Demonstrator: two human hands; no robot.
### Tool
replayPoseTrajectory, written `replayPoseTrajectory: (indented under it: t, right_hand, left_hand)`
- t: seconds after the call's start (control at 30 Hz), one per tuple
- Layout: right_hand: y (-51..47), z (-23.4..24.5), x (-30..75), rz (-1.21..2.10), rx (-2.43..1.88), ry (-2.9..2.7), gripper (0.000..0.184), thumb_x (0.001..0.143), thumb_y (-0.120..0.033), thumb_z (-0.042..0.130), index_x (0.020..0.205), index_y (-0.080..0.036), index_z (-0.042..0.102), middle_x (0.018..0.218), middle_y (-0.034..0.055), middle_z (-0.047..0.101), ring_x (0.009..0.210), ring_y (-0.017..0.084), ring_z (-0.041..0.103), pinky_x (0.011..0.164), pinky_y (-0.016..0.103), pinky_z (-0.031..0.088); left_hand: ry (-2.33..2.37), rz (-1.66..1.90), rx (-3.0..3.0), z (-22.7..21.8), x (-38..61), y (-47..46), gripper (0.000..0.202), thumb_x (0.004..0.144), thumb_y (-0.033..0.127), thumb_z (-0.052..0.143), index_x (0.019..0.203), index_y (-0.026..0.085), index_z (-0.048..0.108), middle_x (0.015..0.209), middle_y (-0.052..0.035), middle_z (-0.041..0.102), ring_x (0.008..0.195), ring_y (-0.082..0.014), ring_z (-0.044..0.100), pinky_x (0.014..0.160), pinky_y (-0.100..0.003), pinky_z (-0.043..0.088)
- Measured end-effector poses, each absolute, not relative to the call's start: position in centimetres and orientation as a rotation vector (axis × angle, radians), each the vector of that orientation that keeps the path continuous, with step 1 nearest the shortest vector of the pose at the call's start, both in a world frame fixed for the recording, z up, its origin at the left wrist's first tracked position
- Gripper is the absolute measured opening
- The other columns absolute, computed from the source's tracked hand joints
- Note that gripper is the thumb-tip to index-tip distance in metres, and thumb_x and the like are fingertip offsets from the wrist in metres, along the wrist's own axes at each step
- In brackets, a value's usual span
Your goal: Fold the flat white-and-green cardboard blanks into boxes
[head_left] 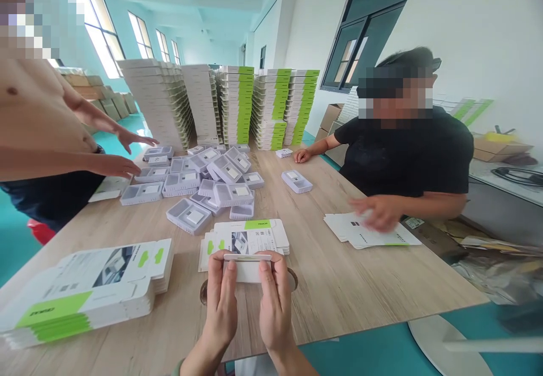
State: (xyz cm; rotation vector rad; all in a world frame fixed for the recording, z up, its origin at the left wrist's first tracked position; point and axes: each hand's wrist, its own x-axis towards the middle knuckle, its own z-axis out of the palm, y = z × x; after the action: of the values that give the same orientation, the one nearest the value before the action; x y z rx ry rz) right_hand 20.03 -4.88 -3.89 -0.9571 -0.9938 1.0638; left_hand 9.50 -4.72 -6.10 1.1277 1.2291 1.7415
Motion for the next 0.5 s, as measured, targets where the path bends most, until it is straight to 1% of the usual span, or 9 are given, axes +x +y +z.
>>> replayPoseTrajectory:
  t: [0.1,0.17,0.27,0.33,0.37,0.43,0.5]
  right_hand:
    - [-4.5,-3.4,20.3,1.121,-0.939,-0.981,0.036,0.100,-0.062,0.061,0.107,-0.027,0.069,0.112,0.0072,0.074,0.107,0.027,0.068,0.099,0.041,0.055]
    - [-4.2,-3.2,20.5,1.148,-0.926,-0.973,0.035,0.098,-0.060,0.062,0.105,-0.027,0.071,0.111,0.0076,0.076,0.107,0.028,0.069,0.097,0.042,0.056]
    - [-3.9,-3.1,20.8,1.181,-0.913,-0.967,0.035,0.098,-0.054,0.055,0.102,-0.025,0.075,0.107,0.0087,0.078,0.104,0.031,0.071,0.094,0.044,0.057]
    - [-3.8,-3.0,20.7,1.196,-0.902,-0.971,0.038,0.099,-0.051,0.050,0.102,-0.024,0.076,0.107,0.0097,0.079,0.105,0.031,0.071,0.096,0.045,0.057]
    - [-3.8,-3.0,20.7,1.200,-0.898,-0.974,0.039,0.099,-0.050,0.048,0.102,-0.024,0.076,0.108,0.0101,0.079,0.106,0.032,0.071,0.097,0.046,0.056]
    - [-3.8,-2.9,20.5,1.200,-0.901,-0.975,0.039,0.099,-0.049,0.046,0.101,-0.024,0.076,0.108,0.0102,0.079,0.106,0.031,0.071,0.098,0.045,0.056]
    - [-3.8,-2.9,20.4,1.185,-0.922,-0.966,0.037,0.098,-0.051,0.049,0.097,-0.025,0.075,0.105,0.0092,0.079,0.101,0.030,0.071,0.096,0.044,0.057]
  left_hand:
    - [1.230,1.741,1.152,-6.3,9.2,-4.4,0.034,0.105,0.057,0.054,0.105,0.024,0.064,0.095,-0.0058,0.070,0.086,-0.0234,0.067,0.080,-0.035,0.059]
    - [1.229,1.745,1.176,-6.5,9.1,-4.2,0.039,0.106,0.059,0.048,0.105,0.023,0.065,0.096,-0.0083,0.072,0.087,-0.0254,0.068,0.082,-0.038,0.059]
    - [1.216,1.748,1.226,-6.8,8.9,-4.0,0.051,0.107,0.064,0.039,0.105,0.022,0.068,0.097,-0.0113,0.074,0.088,-0.0277,0.070,0.081,-0.041,0.059]
    - [1.199,1.744,1.252,-7.0,8.9,-3.9,0.057,0.106,0.068,0.037,0.107,0.021,0.070,0.099,-0.0122,0.074,0.090,-0.0283,0.070,0.081,-0.042,0.060]
    - [1.186,1.737,1.262,-7.1,8.9,-3.8,0.056,0.104,0.069,0.041,0.108,0.021,0.071,0.101,-0.0122,0.075,0.092,-0.0285,0.071,0.082,-0.042,0.060]
    - [1.160,1.719,1.270,-7.3,9.0,-3.8,0.051,0.100,0.068,0.054,0.110,0.022,0.072,0.102,-0.0110,0.076,0.092,-0.0280,0.072,0.082,-0.041,0.061]
    - [1.144,1.712,1.260,-7.5,9.2,-3.9,0.046,0.095,0.065,0.065,0.112,0.023,0.071,0.100,-0.0089,0.077,0.089,-0.0265,0.074,0.079,-0.038,0.062]
